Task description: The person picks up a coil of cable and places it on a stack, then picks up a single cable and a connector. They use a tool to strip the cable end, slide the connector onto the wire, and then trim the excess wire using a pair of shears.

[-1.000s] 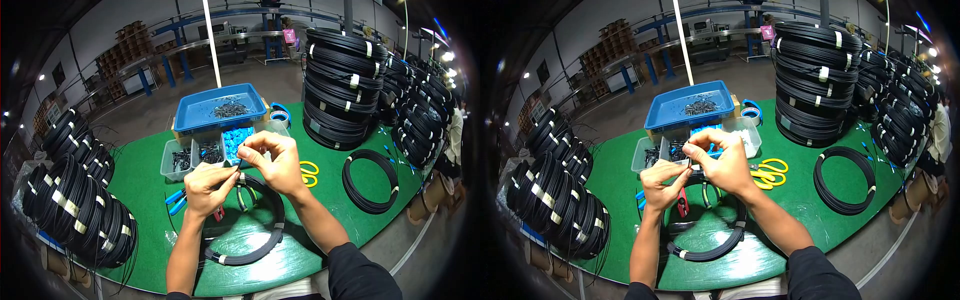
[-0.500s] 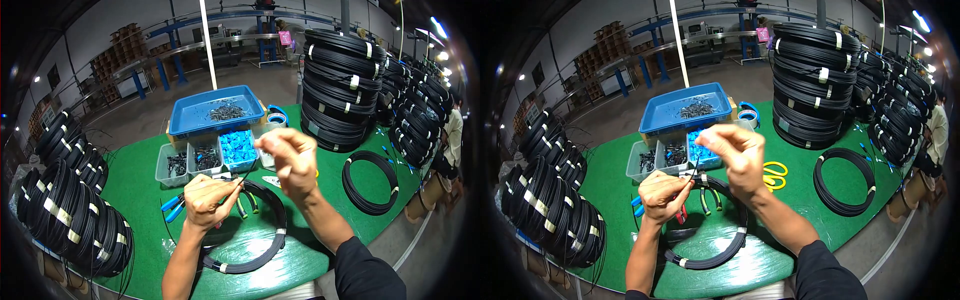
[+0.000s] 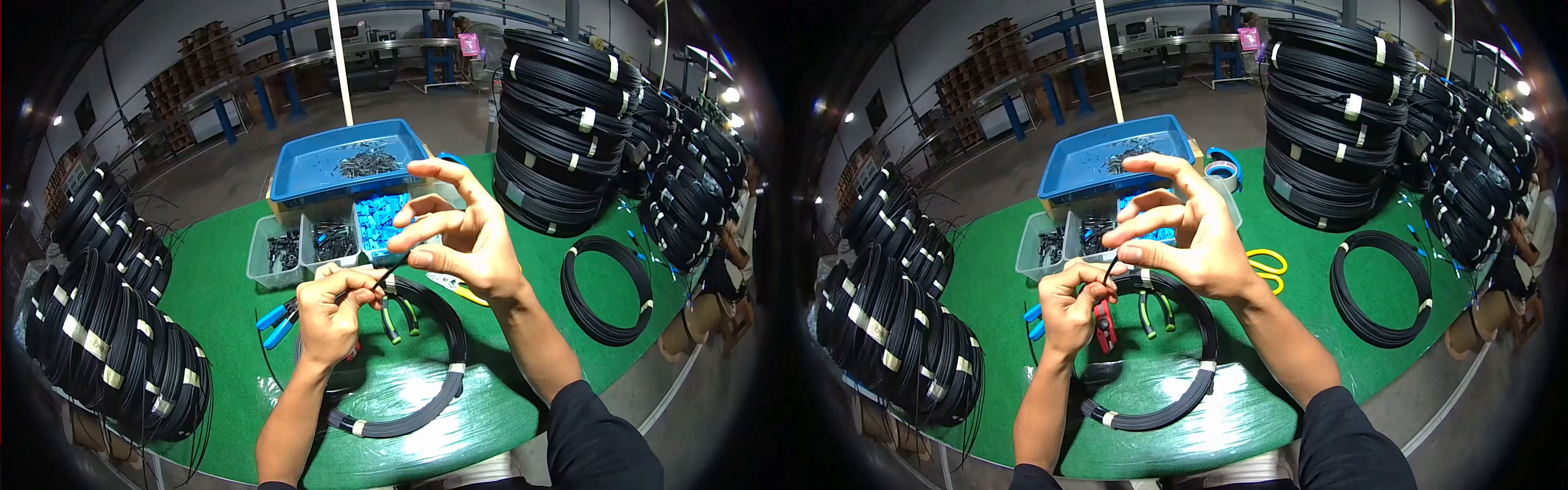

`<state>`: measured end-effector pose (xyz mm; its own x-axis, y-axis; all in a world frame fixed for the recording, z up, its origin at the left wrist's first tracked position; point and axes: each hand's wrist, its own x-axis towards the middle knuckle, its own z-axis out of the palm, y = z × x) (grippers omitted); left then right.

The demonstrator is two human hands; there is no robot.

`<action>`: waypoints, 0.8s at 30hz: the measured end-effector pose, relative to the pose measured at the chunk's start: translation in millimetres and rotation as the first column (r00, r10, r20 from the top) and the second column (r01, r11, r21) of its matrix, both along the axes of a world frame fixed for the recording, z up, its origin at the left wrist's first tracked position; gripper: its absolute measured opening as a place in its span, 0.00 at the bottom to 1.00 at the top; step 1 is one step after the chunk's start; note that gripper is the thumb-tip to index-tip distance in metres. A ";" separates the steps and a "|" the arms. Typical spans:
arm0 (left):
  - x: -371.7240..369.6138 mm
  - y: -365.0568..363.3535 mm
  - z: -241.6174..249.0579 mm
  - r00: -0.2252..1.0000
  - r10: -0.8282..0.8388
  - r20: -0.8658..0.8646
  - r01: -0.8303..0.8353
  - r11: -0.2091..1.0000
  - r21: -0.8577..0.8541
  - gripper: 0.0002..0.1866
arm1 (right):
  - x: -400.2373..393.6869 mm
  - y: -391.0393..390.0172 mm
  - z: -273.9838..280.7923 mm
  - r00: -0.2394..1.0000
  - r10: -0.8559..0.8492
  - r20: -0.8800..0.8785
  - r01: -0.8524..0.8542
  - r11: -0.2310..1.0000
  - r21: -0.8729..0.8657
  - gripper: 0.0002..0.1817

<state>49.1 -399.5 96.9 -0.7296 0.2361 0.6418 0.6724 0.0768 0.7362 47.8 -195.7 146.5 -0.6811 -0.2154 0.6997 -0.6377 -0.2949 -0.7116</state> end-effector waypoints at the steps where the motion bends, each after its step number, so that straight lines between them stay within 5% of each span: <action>1: 1.7 1.4 -1.0 0.988 -0.064 0.141 0.052 0.995 0.083 0.05 | 2.6 -0.8 1.5 1.000 -0.004 0.028 0.003 1.000 0.010 0.45; 6: -6.8 0.4 -14.0 0.986 -0.111 0.124 0.106 0.993 0.047 0.05 | 9.3 1.2 6.8 0.979 -0.200 -0.034 0.192 0.966 -0.171 0.33; 9: -7.5 -1.2 -15.0 0.977 -0.142 0.158 0.132 0.989 0.070 0.05 | 5.9 12.1 12.3 0.955 -0.265 -0.133 0.226 0.941 -0.253 0.38; 11: -5.9 0.6 -11.6 0.972 -0.164 0.167 0.145 0.982 0.121 0.05 | 10.0 13.1 15.4 0.969 -0.239 -0.057 0.219 0.946 -0.237 0.41; 13: -4.4 2.4 -10.7 0.977 -0.119 0.177 0.096 0.986 0.135 0.07 | 6.3 15.3 13.0 0.928 -0.300 -0.222 0.316 0.948 0.040 0.42; 15: -4.9 1.3 -9.6 0.983 -0.097 0.156 0.082 0.991 0.102 0.07 | 5.9 6.0 8.2 0.955 -0.245 -0.168 0.258 0.964 0.067 0.42; 21: -8.9 -2.5 -14.2 0.995 -0.071 0.075 0.071 0.997 -0.005 0.04 | 4.9 1.9 5.7 0.931 -0.345 -0.123 0.328 0.934 -0.141 0.34; 24: -9.3 -0.4 -13.3 1.000 0.014 -0.008 -0.013 0.996 0.084 0.06 | 1.4 10.5 8.5 0.924 -0.375 -0.078 0.349 0.909 -0.226 0.29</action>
<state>39.8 -400.0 83.6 -0.7270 0.1710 0.6650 0.6778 0.0239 0.7349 49.2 -185.2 155.0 -0.5955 0.1861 0.7815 -0.8032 -0.1584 -0.5743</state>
